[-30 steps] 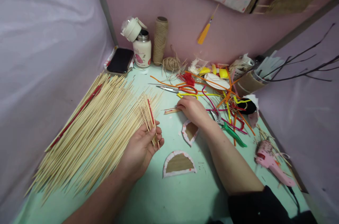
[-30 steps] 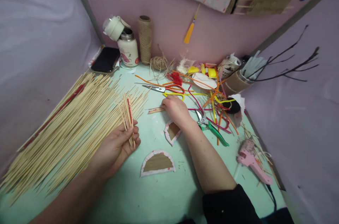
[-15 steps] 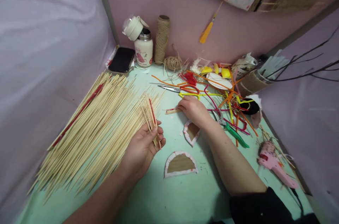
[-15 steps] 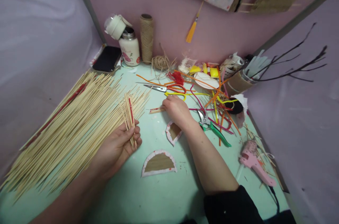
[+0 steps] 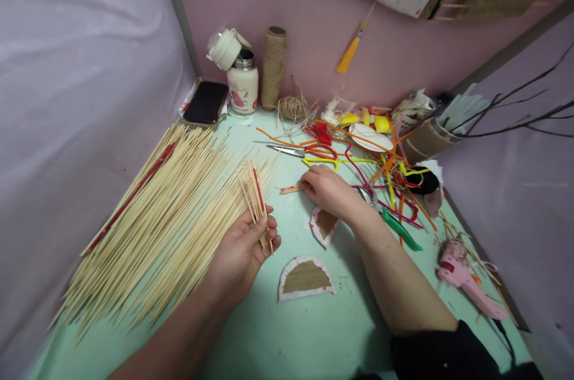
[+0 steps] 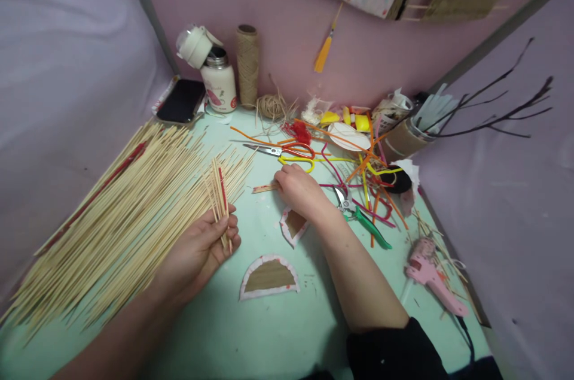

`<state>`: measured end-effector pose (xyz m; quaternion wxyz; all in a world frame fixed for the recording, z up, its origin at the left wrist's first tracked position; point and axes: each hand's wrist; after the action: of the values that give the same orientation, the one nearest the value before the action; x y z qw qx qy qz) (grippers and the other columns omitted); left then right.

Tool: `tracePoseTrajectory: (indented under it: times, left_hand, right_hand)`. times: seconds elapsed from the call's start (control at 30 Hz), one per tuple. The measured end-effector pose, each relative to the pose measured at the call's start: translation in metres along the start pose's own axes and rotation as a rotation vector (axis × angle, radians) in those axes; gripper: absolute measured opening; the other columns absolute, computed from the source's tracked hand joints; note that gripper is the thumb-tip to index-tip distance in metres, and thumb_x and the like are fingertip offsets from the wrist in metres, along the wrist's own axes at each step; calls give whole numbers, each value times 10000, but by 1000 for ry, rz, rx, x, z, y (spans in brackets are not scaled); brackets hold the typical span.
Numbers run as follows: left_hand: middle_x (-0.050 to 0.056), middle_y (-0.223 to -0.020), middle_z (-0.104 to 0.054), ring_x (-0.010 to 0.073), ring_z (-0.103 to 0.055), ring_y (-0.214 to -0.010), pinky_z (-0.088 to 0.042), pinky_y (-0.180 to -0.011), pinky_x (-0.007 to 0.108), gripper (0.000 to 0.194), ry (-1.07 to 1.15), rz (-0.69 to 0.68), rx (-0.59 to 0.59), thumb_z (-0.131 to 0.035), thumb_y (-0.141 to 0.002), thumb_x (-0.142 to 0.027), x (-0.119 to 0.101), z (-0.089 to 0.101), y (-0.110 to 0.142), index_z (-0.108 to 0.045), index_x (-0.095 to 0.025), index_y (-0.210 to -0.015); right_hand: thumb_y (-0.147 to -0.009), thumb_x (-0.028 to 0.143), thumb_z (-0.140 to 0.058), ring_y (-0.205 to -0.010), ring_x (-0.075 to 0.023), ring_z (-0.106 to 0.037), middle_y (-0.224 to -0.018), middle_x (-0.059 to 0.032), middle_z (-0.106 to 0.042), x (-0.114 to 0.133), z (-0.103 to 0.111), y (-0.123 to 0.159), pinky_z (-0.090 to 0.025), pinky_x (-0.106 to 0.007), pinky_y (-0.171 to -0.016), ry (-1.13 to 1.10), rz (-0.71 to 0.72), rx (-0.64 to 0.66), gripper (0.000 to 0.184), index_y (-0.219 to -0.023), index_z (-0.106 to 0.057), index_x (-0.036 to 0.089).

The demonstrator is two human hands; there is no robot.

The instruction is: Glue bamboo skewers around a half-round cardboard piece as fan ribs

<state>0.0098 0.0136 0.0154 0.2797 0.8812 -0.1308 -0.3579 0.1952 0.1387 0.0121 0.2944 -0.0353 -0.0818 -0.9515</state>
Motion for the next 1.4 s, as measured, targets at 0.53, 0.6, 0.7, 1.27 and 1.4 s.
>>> tracePoseTrajectory:
  times: [0.53, 0.6, 0.7, 1.27, 1.4]
  left_hand:
    - [-17, -661, -502, 41, -421, -508, -312, -502, 149, 29, 130, 112, 148, -542, -902, -98, 5, 2, 4, -560, -120, -904]
    - [-33, -633, -461, 36, -379, -484, -266, -478, 146, 30, 181, 149, 189, -553, -916, -133, 6, 3, 5, -573, -113, -927]
    - [-39, -630, -451, 33, -364, -479, -245, -469, 146, 93, 225, 199, 230, -635, -893, -188, 8, 2, 5, -582, -112, -897]
    - [3, -732, -532, 65, -455, -579, -322, -514, 189, 158, 186, 147, 219, -749, -796, -207, 17, 5, -4, -625, -115, -829]
    - [8, -730, -555, 83, -474, -620, -365, -563, 191, 194, 76, -68, 172, -737, -816, -289, 13, 4, -5, -635, -124, -805]
  right_hand:
    - [-905, 60, -448, -813, -228, -613, -885, -117, -640, 34, 20, 2, -433, -307, -680, 289, 67, -123, 171, -931, -601, 130]
    - [-930, 118, -465, -814, -220, -595, -866, -107, -635, 40, 26, 18, -458, -316, -712, 175, 219, -432, 137, -882, -588, 155]
    - [-958, 146, -449, -801, -183, -603, -922, -90, -669, 57, 21, 43, -497, -295, -708, -60, 493, -685, 150, -963, -594, 184]
    - [-954, 91, -480, -1159, -256, -636, -1158, -148, -717, 77, -14, 76, -599, -399, -895, -111, 638, -585, 253, -1119, -668, 130]
    - [-965, 96, -483, -1286, -248, -552, -1291, -159, -656, 68, -14, 79, -563, -407, -981, -191, 675, -491, 345, -1294, -586, 116]
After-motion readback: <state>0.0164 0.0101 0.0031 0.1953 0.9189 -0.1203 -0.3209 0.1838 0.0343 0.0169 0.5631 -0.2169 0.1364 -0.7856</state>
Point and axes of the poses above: each hand's wrist, its own y-axis away from the middle knuckle, its own z-axis out of the back of the hand, x = y × z
